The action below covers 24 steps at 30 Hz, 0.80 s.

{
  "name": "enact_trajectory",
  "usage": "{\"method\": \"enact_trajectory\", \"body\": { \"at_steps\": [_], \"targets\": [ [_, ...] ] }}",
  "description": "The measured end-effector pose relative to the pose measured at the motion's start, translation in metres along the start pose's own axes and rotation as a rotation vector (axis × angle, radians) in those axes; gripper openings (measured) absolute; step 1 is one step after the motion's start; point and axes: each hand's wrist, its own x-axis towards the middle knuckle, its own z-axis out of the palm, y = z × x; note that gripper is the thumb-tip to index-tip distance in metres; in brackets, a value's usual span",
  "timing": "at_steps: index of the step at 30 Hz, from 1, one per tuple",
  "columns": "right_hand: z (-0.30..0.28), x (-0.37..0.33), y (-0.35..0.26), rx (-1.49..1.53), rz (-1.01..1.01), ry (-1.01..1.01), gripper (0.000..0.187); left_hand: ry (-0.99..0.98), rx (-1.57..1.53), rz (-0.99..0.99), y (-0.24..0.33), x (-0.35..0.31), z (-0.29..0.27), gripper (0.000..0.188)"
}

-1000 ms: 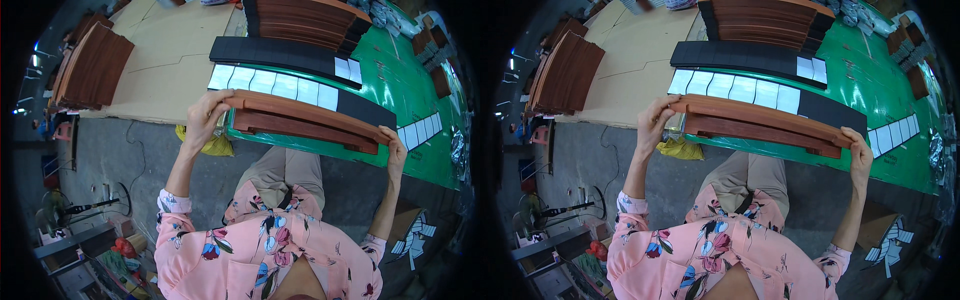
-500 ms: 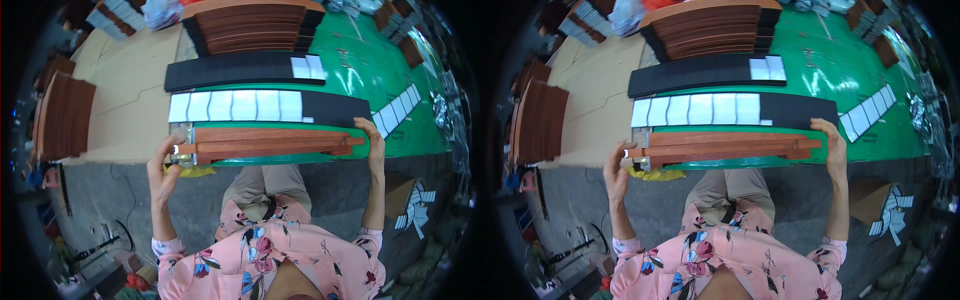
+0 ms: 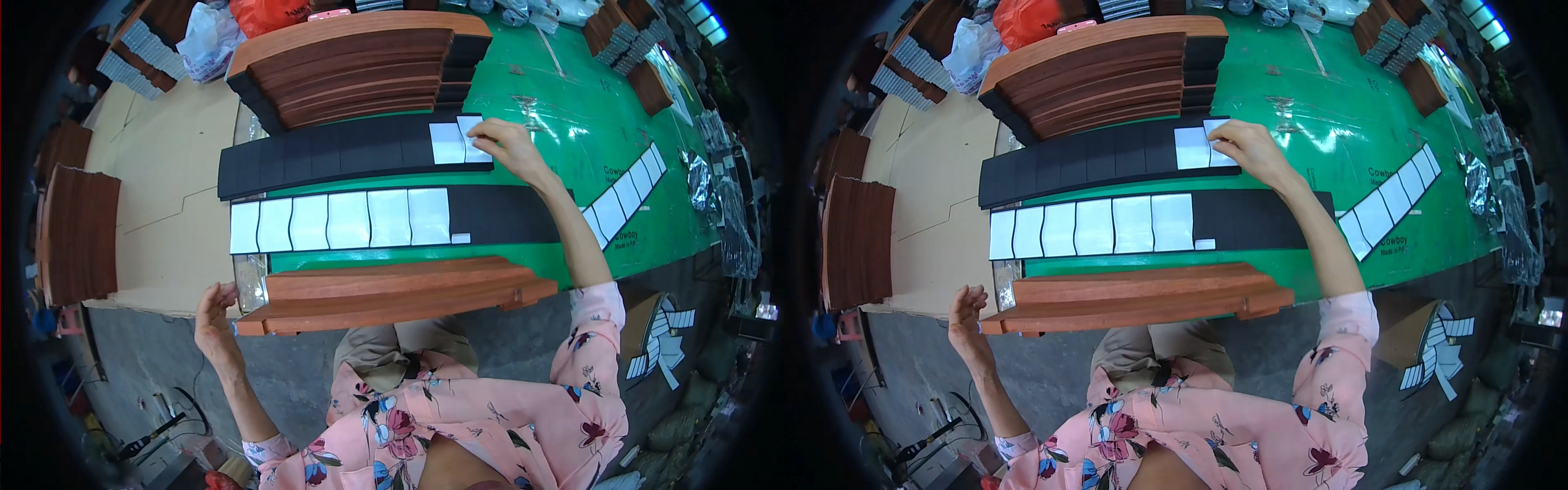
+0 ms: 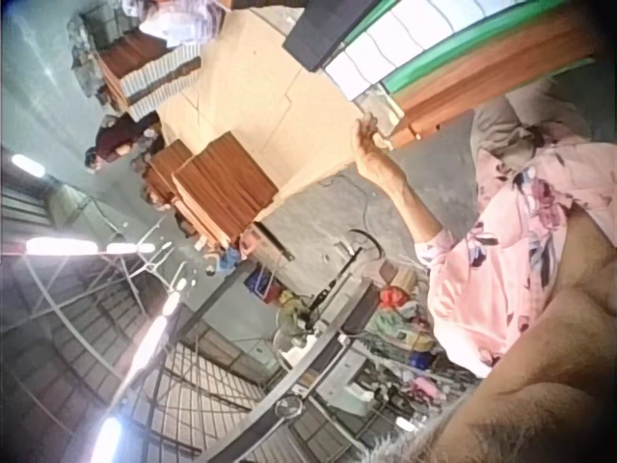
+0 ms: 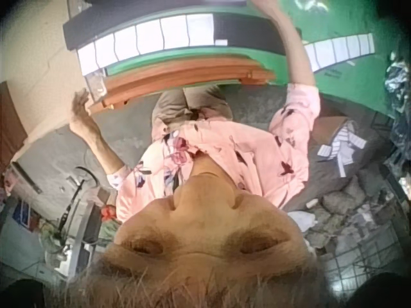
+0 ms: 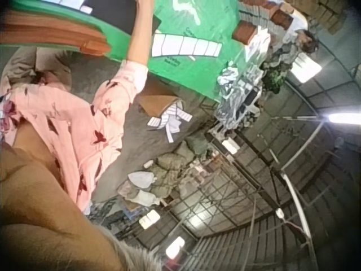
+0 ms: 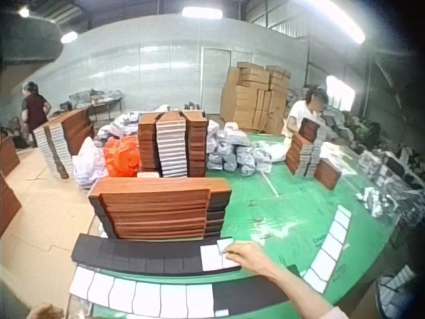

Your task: The recorder is applying small black felt or foam adhesive pads to the undersides of curved wooden furniture components.

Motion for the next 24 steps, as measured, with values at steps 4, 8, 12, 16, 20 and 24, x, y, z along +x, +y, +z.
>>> {"method": "enact_trajectory", "body": {
  "at_steps": [4,8,12,16,20,24],
  "targets": [
    [0.029,0.04,0.019,-0.277,-0.168,-0.022,0.022,0.066,0.032,0.011,0.0,-0.002,-0.009,0.069],
    [0.043,0.053,0.027,-0.431,-0.18,-0.012,0.023,0.094,0.054,0.019,-0.001,0.003,-0.009,0.064],
    [0.043,0.055,0.023,-0.423,-0.158,-0.031,0.025,0.102,0.065,0.041,-0.003,0.013,-0.008,0.057],
    [0.043,0.058,0.026,-0.453,-0.183,-0.048,0.023,0.038,0.109,0.016,-0.009,0.043,-0.004,0.048],
    [0.045,0.06,0.029,-0.563,-0.26,-0.048,0.021,-0.142,0.297,-0.065,-0.012,0.092,0.011,0.03],
    [0.051,0.062,0.037,-0.65,-0.475,0.055,0.015,-0.379,0.666,0.149,-0.041,0.135,0.029,0.028]
  ]
}}
